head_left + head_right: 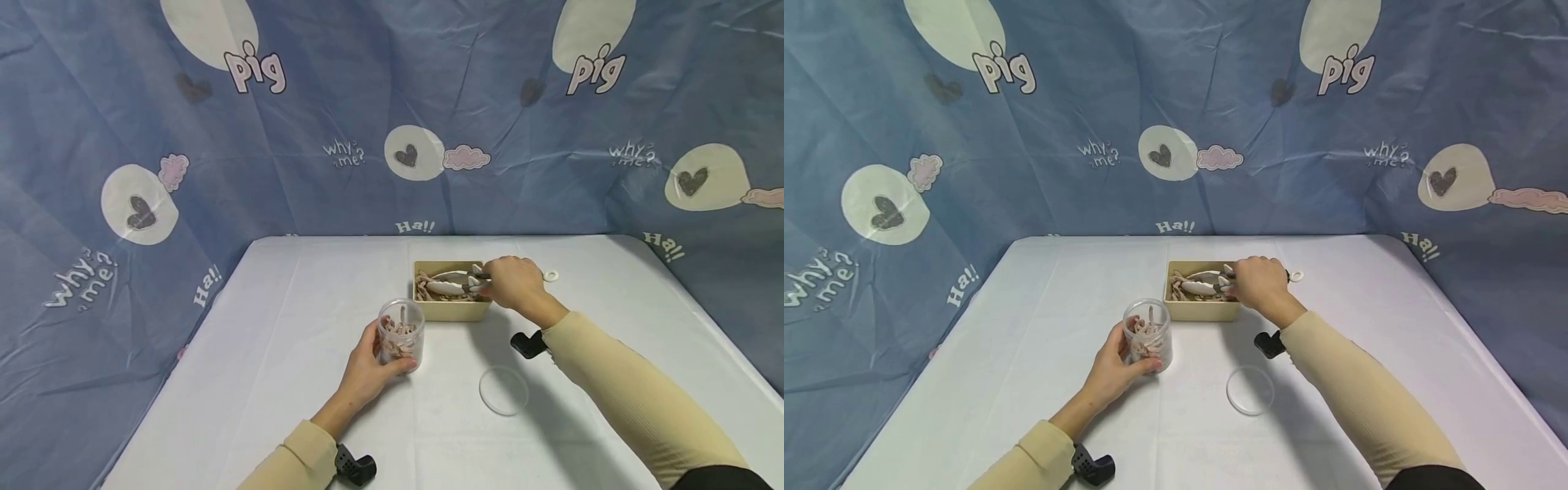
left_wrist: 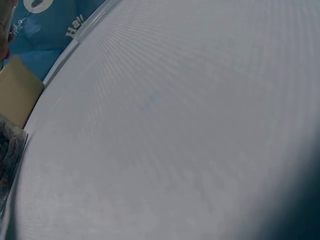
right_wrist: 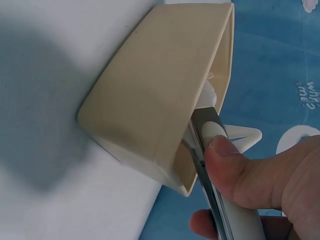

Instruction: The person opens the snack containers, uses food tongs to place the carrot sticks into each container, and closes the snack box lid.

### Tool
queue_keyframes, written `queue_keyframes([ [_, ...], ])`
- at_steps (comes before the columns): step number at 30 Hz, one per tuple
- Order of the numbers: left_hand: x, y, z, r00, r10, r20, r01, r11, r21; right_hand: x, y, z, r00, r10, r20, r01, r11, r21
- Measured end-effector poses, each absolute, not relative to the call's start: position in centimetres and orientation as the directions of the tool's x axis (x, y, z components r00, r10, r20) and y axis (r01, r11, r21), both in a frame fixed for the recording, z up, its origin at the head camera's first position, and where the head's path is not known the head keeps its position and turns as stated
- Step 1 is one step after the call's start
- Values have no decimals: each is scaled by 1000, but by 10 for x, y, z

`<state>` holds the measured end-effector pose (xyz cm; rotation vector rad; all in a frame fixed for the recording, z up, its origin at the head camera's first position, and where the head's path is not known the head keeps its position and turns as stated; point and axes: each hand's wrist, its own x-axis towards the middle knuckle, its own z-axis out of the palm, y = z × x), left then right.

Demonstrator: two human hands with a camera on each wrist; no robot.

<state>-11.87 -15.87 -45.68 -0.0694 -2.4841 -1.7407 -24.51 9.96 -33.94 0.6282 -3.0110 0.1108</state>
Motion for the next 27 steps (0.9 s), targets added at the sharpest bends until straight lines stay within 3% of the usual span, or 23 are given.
queue_keyframes([
  [14, -119, -159, -458, -993, -19, 113, 99, 350, 932, -239, 111, -334, -923, -362, 127, -378, 915, -143],
  [27, -118, -159, -457, -994, -25, 110, 94, 361, 928, -233, 118, -326, -912, -362, 191, -392, 908, -150],
])
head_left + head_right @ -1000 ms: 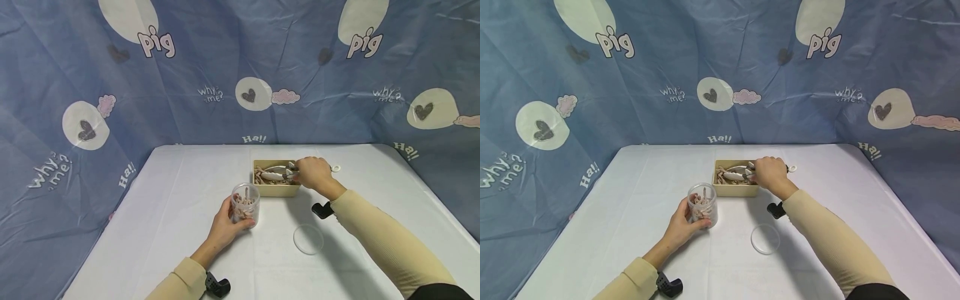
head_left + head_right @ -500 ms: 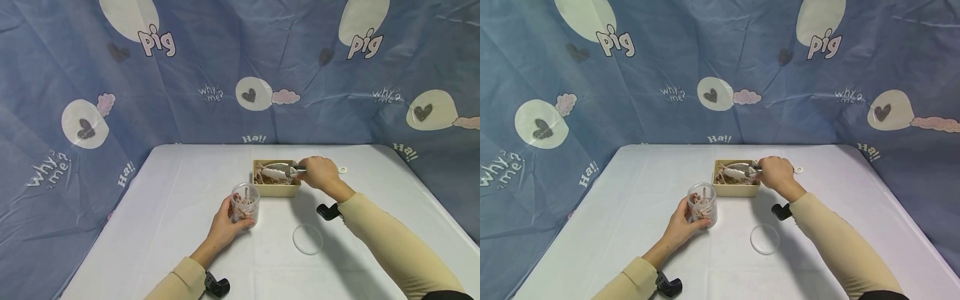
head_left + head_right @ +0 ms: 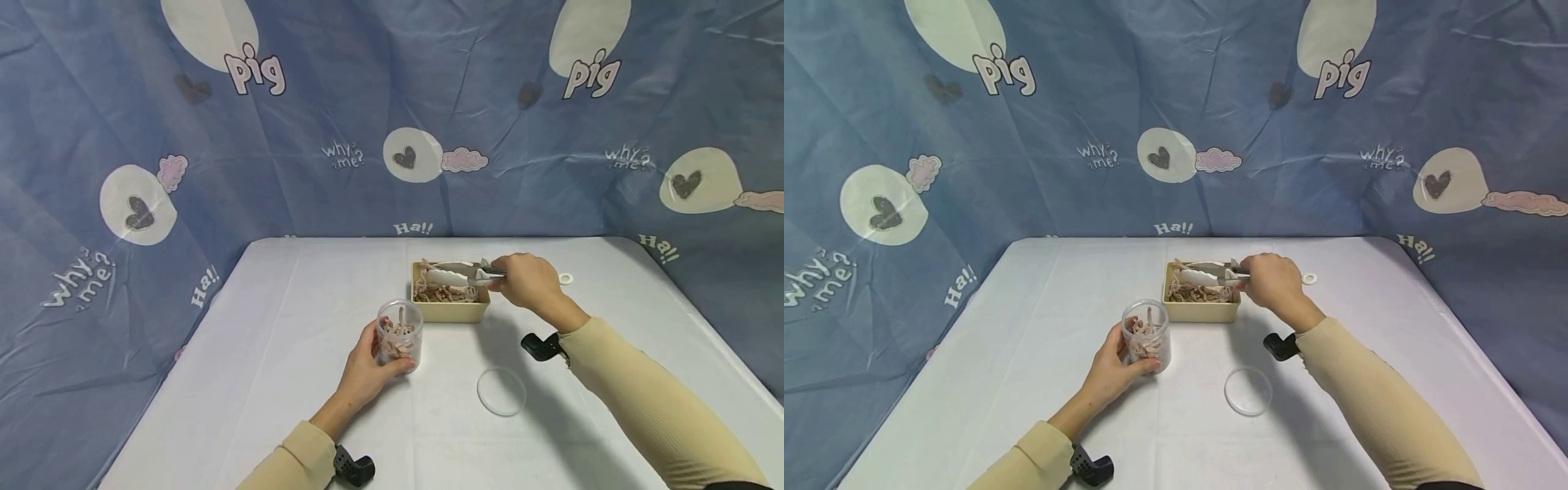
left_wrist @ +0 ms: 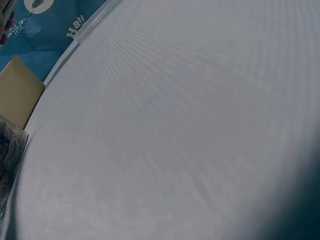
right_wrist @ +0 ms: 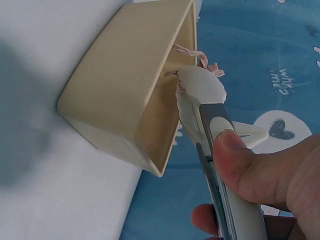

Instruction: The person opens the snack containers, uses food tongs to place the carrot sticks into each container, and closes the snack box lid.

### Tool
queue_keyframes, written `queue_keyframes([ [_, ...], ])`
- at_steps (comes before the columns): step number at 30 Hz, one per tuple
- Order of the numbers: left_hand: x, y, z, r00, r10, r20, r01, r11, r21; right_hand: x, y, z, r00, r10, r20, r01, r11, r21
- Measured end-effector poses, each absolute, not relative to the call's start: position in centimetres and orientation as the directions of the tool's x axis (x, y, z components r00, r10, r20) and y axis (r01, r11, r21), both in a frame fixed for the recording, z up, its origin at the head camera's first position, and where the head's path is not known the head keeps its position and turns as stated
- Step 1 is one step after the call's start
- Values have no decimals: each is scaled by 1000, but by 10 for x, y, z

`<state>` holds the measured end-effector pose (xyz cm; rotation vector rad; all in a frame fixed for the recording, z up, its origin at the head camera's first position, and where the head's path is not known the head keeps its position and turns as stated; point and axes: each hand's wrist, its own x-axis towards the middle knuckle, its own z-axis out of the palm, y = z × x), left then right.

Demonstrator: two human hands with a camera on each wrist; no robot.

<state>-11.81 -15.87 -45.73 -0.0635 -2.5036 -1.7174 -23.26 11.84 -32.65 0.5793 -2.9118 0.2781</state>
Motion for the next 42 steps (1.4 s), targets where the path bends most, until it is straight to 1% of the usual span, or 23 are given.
queue_keyframes([
  [17, -119, -158, -458, -994, -37, 102, 81, 372, 925, -221, 125, -311, -908, -366, 204, -402, 898, -178],
  [24, -119, -157, -459, -994, -39, 102, 80, 372, 925, -214, 128, -302, -908, -375, 189, -411, 885, -220],
  [34, -119, -157, -456, -994, -40, 103, 80, 376, 923, -200, 127, -287, -885, -412, 219, -459, 854, -247],
  [42, -118, -157, -457, -994, -39, 106, 85, 365, 927, -192, 127, -283, -863, -439, 250, -497, 826, -264],
])
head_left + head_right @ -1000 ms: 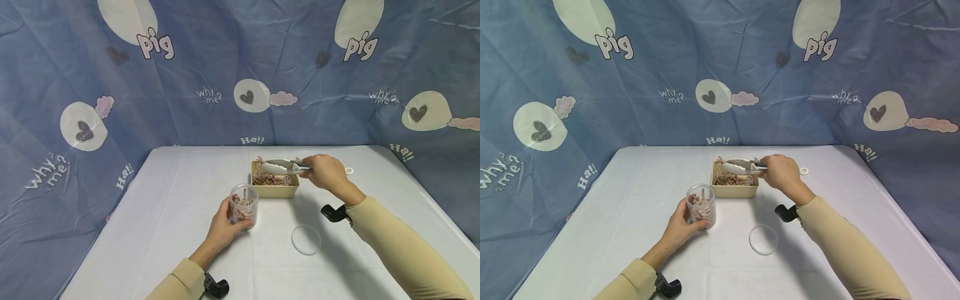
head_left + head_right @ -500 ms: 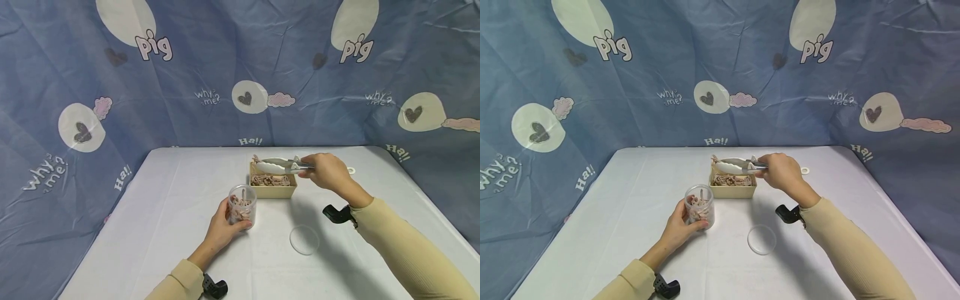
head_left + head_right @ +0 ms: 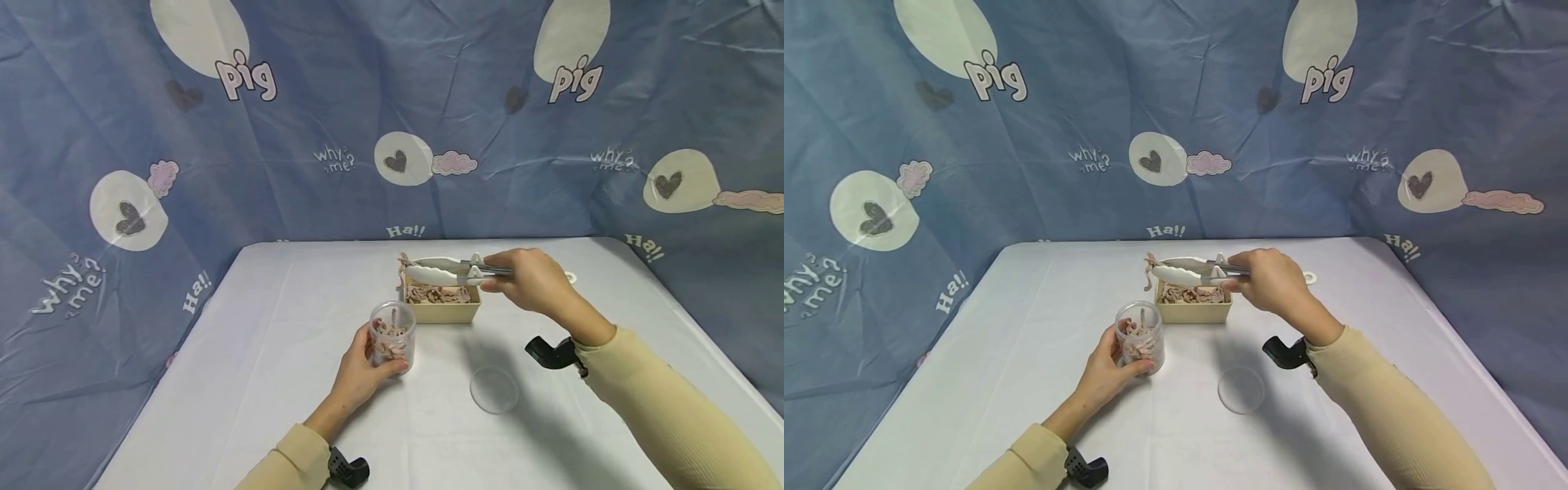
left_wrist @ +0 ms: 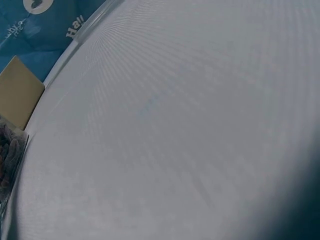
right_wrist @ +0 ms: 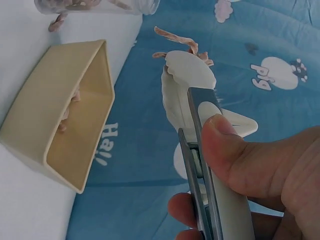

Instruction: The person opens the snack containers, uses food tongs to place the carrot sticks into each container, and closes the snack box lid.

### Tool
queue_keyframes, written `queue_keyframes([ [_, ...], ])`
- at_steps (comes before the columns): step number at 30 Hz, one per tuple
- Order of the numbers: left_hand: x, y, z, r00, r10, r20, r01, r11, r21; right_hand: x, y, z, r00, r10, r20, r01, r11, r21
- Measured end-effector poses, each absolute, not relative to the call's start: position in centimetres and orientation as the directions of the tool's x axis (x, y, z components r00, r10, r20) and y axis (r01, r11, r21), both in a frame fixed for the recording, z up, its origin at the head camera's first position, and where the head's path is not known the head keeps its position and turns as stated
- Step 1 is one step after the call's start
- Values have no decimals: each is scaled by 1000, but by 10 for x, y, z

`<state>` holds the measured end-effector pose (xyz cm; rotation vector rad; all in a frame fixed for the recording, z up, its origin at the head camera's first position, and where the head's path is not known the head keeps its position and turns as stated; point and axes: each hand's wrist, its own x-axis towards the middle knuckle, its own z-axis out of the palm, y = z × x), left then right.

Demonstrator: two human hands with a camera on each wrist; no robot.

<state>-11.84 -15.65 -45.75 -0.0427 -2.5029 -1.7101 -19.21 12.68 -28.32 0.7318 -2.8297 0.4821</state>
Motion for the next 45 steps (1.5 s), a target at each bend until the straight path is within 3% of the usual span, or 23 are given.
queue_keyframes([
  [28, -117, -158, -455, -994, -30, 108, 89, 374, 923, -171, 117, -281, -794, -564, 228, -608, 731, -309],
  [45, -118, -159, -456, -993, -34, 112, 91, 377, 922, -166, 113, -281, -772, -588, 244, -634, 744, -213],
])
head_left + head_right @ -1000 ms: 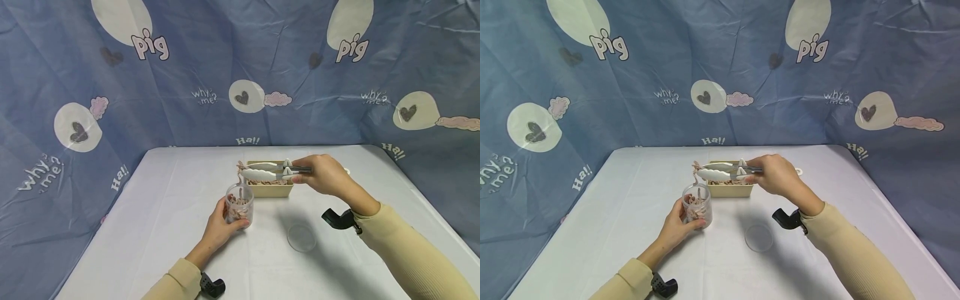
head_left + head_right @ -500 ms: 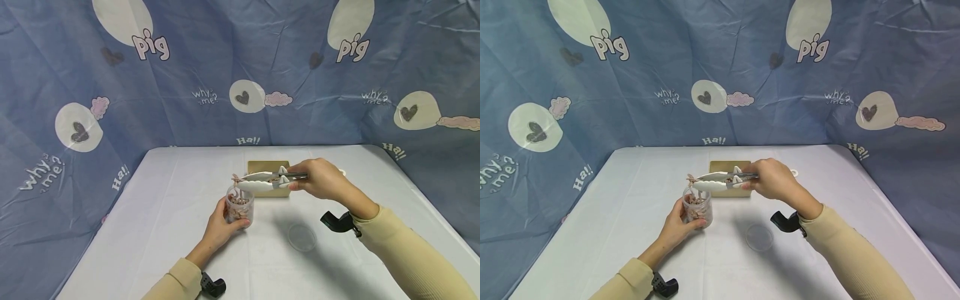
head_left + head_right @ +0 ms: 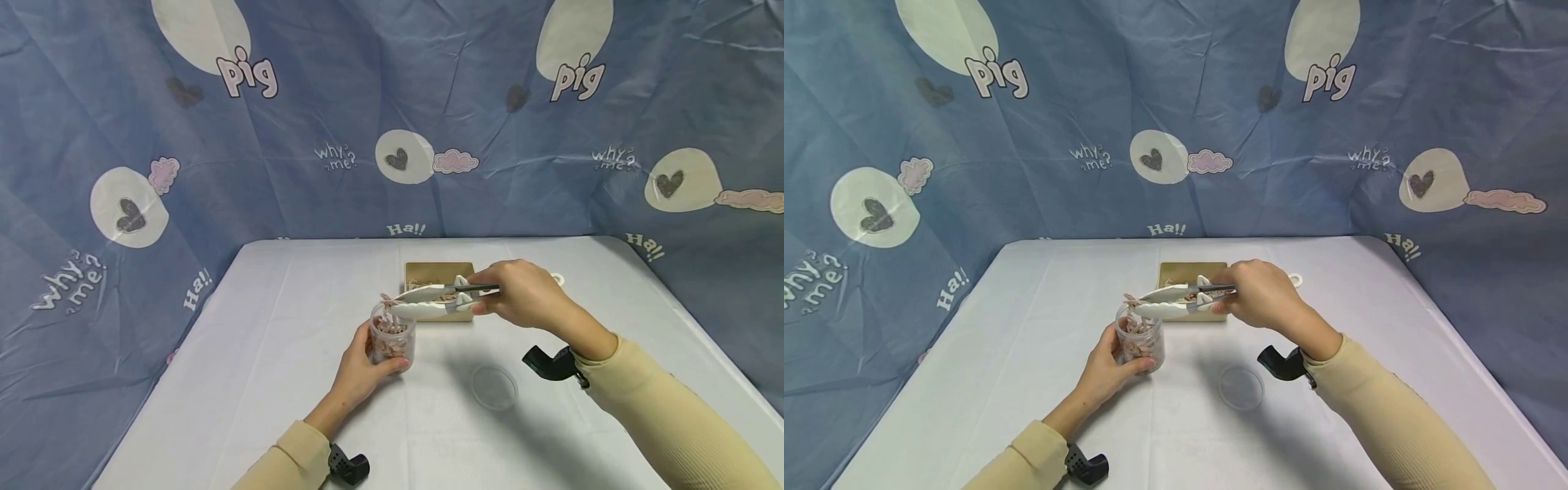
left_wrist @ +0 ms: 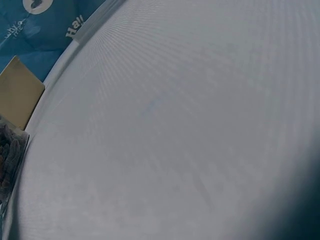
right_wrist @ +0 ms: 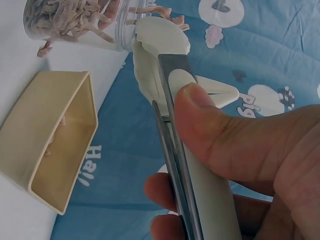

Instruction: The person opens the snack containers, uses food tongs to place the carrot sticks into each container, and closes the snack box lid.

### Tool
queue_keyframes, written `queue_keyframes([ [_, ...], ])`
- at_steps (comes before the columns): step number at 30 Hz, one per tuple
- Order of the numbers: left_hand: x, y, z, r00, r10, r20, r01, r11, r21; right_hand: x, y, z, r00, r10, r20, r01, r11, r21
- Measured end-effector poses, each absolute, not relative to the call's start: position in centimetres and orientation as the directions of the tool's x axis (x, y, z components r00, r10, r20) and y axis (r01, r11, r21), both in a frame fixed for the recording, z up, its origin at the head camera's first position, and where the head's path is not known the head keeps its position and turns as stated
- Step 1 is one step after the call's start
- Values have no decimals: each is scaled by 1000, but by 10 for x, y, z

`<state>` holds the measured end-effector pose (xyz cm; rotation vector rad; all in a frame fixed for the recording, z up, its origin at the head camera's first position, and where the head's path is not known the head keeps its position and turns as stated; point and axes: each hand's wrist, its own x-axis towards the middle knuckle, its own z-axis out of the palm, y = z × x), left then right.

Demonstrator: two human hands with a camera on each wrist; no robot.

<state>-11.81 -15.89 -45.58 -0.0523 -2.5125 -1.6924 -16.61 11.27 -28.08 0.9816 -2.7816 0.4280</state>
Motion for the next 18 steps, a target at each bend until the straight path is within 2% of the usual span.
queue_keyframes([
  [18, -118, -160, -456, -992, -37, 118, 96, 374, 922, -164, 109, -278, -764, -599, 239, -639, 754, -155],
])
